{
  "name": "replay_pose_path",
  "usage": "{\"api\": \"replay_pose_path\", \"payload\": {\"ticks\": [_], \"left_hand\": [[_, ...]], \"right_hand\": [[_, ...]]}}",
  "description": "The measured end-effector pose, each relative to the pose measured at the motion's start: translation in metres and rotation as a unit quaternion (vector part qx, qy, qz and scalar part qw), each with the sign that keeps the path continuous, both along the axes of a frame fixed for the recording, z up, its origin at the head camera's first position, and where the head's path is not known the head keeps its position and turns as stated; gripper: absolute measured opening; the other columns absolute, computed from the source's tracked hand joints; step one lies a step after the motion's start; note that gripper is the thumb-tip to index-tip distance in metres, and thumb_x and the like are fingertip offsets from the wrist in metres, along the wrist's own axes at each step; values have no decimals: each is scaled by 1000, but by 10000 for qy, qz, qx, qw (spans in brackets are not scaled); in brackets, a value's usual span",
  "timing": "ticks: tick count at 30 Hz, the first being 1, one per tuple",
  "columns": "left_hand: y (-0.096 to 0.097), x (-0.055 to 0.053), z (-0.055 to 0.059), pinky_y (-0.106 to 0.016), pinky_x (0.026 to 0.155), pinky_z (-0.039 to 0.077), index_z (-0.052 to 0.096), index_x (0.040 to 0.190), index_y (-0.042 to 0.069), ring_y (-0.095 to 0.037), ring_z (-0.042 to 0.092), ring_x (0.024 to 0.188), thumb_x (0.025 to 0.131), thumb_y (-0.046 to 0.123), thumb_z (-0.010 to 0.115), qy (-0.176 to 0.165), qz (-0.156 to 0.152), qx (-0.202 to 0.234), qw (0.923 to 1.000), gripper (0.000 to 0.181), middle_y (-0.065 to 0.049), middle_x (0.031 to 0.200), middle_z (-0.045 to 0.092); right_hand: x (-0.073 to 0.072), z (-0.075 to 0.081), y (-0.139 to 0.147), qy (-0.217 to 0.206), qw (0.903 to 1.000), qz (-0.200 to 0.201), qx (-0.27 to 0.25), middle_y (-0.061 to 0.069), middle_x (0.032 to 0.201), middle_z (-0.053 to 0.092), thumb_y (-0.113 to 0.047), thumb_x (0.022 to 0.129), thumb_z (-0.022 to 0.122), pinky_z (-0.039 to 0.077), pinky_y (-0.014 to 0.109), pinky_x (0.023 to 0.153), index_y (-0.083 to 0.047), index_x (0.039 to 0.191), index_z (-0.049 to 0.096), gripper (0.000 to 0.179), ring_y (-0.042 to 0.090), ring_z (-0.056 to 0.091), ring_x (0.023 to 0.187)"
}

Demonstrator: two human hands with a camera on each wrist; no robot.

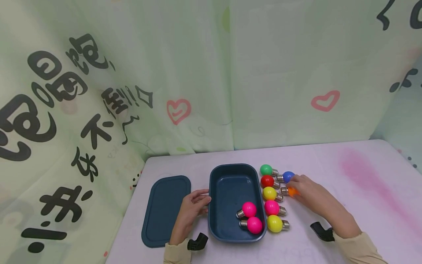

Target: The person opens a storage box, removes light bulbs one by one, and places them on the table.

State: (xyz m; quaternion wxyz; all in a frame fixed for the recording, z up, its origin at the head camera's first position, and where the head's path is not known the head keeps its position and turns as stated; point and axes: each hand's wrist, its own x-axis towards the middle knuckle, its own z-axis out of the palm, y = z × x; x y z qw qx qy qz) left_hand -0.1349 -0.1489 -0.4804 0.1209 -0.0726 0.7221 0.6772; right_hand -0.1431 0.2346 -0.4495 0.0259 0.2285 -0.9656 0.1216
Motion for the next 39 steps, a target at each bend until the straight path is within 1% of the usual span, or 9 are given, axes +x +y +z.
{"api": "replay_pose_path", "payload": {"ticks": [9, 13, 16, 20, 23, 30, 35, 39], "left_hand": [[0, 1, -1, -26, 71, 57, 62, 130, 3, -13, 68, 84, 90, 23, 75, 39, -27, 14, 10000, 47, -13, 112, 70], [0, -1, -2, -26, 71, 57, 61, 131, 3, -13, 67, 83, 91, 22, 74, 35, -34, 31, 10000, 47, -14, 114, 70], [-1, -2, -4, -26, 71, 57, 61, 131, 3, -13, 67, 83, 91, 21, 73, 21, -36, 39, 10000, 46, -14, 114, 70], [-1, -2, -4, -26, 71, 57, 61, 131, 3, -12, 67, 82, 91, 21, 73, 39, -41, 46, 10000, 46, -13, 113, 70], [-1, -2, -4, -26, 71, 57, 61, 131, 3, -11, 67, 81, 91, 21, 73, 53, -42, 56, 10000, 46, -11, 112, 70], [-1, -2, -5, -27, 71, 58, 61, 131, 3, -11, 67, 82, 90, 22, 74, 50, -29, 54, 10000, 47, -7, 108, 71], [0, -1, -4, -28, 72, 58, 61, 131, 4, -12, 67, 82, 90, 23, 74, 71, -24, 36, 10000, 47, -8, 110, 71], [0, 0, -4, -28, 72, 58, 62, 131, 4, -12, 67, 82, 91, 24, 74, 76, -11, 4, 10000, 46, -9, 111, 70]], "right_hand": [[0, -1, 1, 139, 9999, 49, -19, 16, 105, 67, 2, 74, 83, 57, 48, 83, -2, 101, 73, 29, 34, 63, 99], [0, -1, 1, 136, 9999, 25, 2, 16, 105, 67, 2, 73, 83, 57, 48, 82, -2, 101, 73, 30, 34, 63, 100], [0, -1, 0, 97, 9999, -6, 36, 16, 106, 67, 1, 73, 83, 57, 48, 82, -3, 102, 73, 31, 34, 62, 101], [0, -1, 0, 164, 9998, 16, 67, 16, 108, 67, 2, 74, 83, 57, 49, 83, -3, 106, 72, 34, 35, 62, 103], [1, 1, 0, 232, 9997, 31, 60, 15, 108, 66, 2, 74, 83, 57, 48, 83, -3, 107, 71, 35, 35, 62, 104], [2, 6, -3, 243, 9997, -15, -29, 12, 105, 66, -5, 76, 84, 58, 45, 82, -3, 108, 72, 34, 32, 61, 101], [3, 10, -7, 237, 9997, -13, -47, 13, 107, 65, -4, 74, 85, 59, 44, 80, -5, 111, 72, 39, 32, 61, 103], [5, 13, -12, 290, 9995, -9, -106, 11, 105, 65, -6, 73, 86, 60, 41, 77, -6, 110, 72, 40, 29, 62, 100]]}}
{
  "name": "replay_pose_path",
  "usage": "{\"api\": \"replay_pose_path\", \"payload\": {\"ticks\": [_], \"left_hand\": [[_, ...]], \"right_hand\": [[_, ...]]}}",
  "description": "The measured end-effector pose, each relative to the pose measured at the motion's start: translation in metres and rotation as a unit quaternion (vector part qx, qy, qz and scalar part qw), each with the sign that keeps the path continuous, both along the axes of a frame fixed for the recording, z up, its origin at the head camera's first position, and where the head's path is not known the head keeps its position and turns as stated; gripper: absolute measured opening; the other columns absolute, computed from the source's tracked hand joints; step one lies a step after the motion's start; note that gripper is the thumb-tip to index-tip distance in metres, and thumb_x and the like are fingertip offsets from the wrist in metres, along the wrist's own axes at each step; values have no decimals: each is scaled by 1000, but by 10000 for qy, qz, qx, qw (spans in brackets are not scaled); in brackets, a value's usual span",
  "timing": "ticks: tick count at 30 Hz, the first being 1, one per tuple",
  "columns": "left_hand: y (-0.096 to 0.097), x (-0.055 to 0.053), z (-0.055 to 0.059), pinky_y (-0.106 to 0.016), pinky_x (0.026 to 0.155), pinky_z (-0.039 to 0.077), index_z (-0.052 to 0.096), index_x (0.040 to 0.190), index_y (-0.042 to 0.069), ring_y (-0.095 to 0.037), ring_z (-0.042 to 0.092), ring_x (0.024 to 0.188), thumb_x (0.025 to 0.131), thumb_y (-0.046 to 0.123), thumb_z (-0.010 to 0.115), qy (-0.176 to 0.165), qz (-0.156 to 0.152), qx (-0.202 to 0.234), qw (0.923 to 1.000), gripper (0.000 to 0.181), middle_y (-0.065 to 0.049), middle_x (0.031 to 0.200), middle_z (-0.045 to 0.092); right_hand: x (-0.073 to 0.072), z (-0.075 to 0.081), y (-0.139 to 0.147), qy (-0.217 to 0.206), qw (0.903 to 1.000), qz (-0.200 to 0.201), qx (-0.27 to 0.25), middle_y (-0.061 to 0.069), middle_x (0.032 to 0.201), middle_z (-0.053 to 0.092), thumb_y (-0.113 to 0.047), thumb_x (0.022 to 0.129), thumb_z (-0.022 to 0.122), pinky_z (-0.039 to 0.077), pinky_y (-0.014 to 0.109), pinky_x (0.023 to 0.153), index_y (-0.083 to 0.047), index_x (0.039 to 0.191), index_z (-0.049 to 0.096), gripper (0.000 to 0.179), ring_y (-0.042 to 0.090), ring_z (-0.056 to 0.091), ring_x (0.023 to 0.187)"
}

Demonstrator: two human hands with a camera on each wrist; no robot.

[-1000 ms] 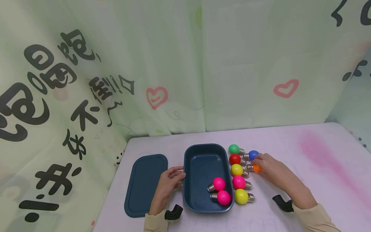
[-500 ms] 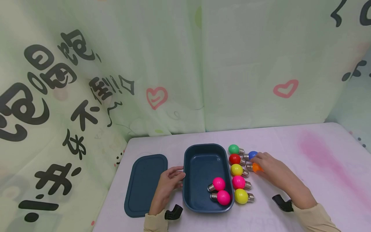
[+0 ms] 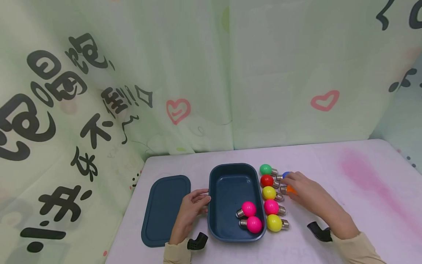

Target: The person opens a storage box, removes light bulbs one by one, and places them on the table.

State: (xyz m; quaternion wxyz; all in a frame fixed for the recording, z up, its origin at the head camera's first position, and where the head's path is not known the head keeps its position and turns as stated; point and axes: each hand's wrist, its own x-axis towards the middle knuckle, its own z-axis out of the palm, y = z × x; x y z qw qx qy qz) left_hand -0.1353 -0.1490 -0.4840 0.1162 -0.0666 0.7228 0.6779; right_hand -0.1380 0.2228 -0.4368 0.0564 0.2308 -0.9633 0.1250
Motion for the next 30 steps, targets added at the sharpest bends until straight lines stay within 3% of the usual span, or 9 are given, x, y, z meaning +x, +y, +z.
{"api": "replay_pose_path", "payload": {"ticks": [7, 16, 26, 30], "left_hand": [[0, 0, 1, -29, 73, 58, 62, 131, 4, -14, 67, 85, 92, 24, 73, -23, -5, 22, 10000, 46, -13, 114, 70], [0, 0, 1, -29, 73, 58, 61, 132, 3, -13, 67, 84, 93, 22, 71, -23, -31, -12, 10000, 44, -9, 111, 71], [0, -2, 1, -28, 73, 58, 61, 132, 4, -14, 67, 83, 93, 22, 71, -68, 3, -29, 10000, 44, -10, 112, 71], [0, -1, 2, -29, 73, 58, 61, 132, 4, -14, 67, 84, 93, 22, 71, -56, -11, -15, 10000, 45, -12, 114, 70]], "right_hand": [[4, 2, -13, 87, 9995, 188, -225, 8, 106, 66, -10, 74, 86, 60, 36, 76, -9, 108, 73, 37, 24, 61, 99], [9, 8, -30, -275, 9991, 200, -236, 13, 115, 64, -14, 75, 87, 60, 36, 75, -6, 114, 70, 44, 28, 61, 105], [14, 8, -49, -100, 9984, 511, -217, 7, 112, 66, -13, 78, 84, 60, 33, 78, -8, 114, 71, 39, 24, 62, 106], [15, 8, -56, -122, 9979, 596, -216, 7, 112, 66, -13, 82, 81, 59, 38, 81, -8, 113, 71, 33, 26, 63, 106]]}}
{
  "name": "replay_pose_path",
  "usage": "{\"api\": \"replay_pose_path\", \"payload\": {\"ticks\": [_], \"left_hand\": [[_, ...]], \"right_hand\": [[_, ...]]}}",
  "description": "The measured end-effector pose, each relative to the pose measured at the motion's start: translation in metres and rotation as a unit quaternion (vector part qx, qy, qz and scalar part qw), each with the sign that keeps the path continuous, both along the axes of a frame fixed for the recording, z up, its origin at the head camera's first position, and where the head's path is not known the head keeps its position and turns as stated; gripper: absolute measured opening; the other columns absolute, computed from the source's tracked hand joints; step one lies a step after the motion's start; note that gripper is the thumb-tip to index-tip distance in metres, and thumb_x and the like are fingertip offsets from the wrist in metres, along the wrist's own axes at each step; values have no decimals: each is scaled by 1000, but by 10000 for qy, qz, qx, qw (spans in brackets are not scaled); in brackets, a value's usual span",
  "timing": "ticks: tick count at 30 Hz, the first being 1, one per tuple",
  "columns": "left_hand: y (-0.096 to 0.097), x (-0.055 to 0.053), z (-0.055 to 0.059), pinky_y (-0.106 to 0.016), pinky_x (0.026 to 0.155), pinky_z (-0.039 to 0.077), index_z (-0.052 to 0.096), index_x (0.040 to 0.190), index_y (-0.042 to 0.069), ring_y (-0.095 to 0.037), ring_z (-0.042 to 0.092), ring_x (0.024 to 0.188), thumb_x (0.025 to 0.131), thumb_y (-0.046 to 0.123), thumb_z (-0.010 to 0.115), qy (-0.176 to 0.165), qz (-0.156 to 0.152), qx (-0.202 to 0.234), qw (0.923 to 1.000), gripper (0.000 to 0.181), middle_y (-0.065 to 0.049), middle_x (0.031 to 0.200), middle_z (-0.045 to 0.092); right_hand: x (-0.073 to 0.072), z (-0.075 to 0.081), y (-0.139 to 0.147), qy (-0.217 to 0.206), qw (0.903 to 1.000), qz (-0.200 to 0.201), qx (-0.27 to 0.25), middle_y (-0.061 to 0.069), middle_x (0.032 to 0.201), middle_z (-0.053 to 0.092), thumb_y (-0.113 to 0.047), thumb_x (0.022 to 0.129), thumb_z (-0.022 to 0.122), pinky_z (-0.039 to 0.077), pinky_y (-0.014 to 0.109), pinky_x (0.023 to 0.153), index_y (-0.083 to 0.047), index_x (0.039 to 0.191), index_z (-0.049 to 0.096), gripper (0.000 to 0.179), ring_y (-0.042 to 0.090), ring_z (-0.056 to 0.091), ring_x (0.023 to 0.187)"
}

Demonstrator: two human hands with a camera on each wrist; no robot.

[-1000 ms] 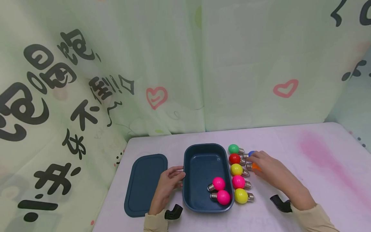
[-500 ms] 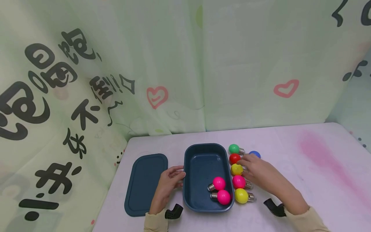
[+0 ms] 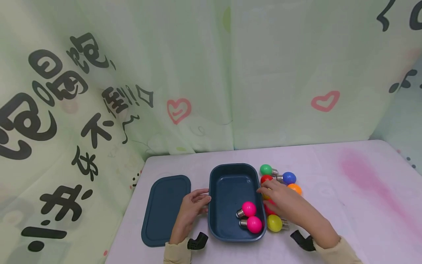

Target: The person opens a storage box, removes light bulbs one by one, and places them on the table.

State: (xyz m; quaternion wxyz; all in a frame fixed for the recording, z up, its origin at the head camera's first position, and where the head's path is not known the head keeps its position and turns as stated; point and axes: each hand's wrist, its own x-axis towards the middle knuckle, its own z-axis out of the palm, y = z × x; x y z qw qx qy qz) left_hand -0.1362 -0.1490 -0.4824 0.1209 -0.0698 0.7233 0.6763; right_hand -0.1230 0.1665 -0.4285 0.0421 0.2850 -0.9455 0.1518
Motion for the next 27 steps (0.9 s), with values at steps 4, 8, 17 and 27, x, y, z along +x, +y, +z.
{"api": "replay_pose_path", "payload": {"ticks": [4, 8, 17, 27], "left_hand": [[0, 1, 0, -29, 73, 58, 61, 132, 3, -13, 67, 83, 92, 22, 72, 21, -1, 2, 10000, 45, -12, 114, 70], [0, 1, 0, -28, 73, 58, 61, 131, 3, -12, 67, 82, 92, 22, 73, 48, 5, -8, 10000, 45, -9, 111, 71], [0, 1, 0, -28, 73, 58, 61, 131, 3, -12, 67, 83, 92, 22, 73, -3, 21, 0, 10000, 45, -7, 108, 71], [0, 1, 1, -27, 72, 58, 61, 131, 3, -12, 67, 82, 91, 23, 73, 21, -8, 49, 10000, 46, -7, 108, 71]], "right_hand": [[1, 1, -6, -44, 10000, 40, -5, 8, 113, 66, -14, 83, 79, 58, 42, 85, -8, 114, 71, 32, 26, 62, 107], [1, 3, -12, -185, 9996, 210, 33, 8, 114, 64, -15, 83, 80, 59, 40, 83, -7, 114, 70, 34, 26, 61, 107], [1, -2, -23, 103, 9973, 689, 247, 7, 112, 64, -16, 83, 80, 59, 35, 82, -5, 112, 71, 32, 24, 57, 107], [2, -7, -36, -80, 9956, 883, 304, 6, 110, 63, -20, 83, 81, 59, 31, 79, -7, 112, 71, 34, 22, 57, 106]]}}
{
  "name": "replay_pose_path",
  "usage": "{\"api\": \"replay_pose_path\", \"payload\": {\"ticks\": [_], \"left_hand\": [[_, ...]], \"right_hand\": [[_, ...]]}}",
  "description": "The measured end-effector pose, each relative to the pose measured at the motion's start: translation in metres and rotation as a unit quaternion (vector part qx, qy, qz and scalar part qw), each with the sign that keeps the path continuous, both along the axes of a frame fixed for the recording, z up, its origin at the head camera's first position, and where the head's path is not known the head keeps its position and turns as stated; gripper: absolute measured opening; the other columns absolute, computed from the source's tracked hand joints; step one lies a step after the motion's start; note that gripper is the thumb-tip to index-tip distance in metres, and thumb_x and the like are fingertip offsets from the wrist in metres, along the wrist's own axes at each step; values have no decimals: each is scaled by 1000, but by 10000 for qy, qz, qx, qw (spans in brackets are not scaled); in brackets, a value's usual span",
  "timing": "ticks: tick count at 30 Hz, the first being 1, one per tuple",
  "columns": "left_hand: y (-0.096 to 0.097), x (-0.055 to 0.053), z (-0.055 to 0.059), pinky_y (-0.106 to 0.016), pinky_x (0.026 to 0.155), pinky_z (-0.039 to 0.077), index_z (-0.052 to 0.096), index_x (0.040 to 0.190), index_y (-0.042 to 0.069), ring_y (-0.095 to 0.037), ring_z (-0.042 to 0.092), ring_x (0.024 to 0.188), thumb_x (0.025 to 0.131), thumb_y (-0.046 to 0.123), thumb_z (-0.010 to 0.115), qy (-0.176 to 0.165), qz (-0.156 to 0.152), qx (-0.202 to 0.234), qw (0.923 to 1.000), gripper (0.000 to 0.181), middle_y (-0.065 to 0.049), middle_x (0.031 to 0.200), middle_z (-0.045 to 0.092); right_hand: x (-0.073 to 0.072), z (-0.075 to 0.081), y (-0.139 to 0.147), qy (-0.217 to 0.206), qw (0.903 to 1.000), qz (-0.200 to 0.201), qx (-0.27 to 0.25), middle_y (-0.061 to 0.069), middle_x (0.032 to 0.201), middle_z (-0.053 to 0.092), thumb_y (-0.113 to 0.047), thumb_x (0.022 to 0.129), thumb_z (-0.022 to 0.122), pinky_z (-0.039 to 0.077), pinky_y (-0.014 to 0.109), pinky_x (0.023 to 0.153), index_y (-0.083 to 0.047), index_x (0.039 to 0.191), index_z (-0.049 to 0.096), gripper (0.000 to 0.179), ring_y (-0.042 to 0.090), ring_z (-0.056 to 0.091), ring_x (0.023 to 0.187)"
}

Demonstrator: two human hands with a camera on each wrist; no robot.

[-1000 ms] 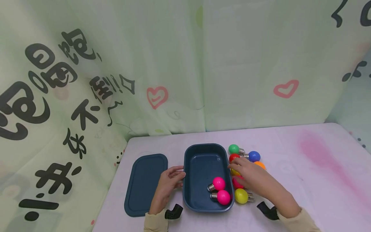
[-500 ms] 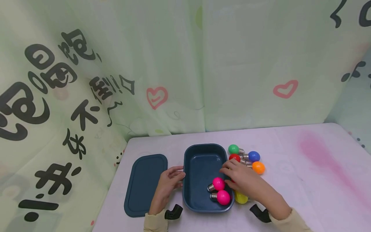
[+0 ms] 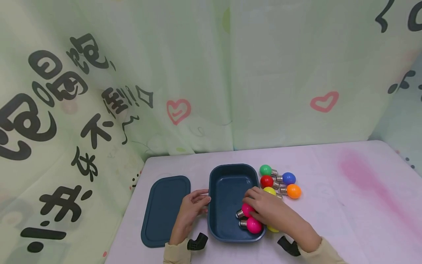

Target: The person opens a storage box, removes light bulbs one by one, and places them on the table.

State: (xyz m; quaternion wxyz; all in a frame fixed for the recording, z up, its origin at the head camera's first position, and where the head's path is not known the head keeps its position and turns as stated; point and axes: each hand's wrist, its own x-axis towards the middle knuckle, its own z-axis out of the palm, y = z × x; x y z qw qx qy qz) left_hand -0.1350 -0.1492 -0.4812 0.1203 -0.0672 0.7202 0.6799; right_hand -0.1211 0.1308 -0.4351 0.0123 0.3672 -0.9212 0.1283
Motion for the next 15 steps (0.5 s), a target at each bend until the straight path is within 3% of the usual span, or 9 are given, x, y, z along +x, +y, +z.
{"api": "replay_pose_path", "payload": {"ticks": [8, 15], "left_hand": [[-1, 0, -1, -28, 73, 58, 61, 131, 3, -12, 67, 83, 91, 23, 73, 1, 10, -40, 10000, 46, -7, 109, 71], [-1, -1, -2, -29, 74, 58, 61, 132, 4, -13, 67, 84, 91, 25, 73, -11, -13, -56, 10000, 48, -8, 112, 70]], "right_hand": [[-2, -5, -7, -213, 9996, 87, 133, 6, 109, 64, -22, 84, 80, 59, 29, 77, -8, 112, 71, 32, 21, 57, 103], [-4, -8, -9, -106, 9995, 203, 217, 4, 105, 64, -23, 86, 78, 58, 28, 78, -9, 109, 72, 28, 18, 58, 98]]}}
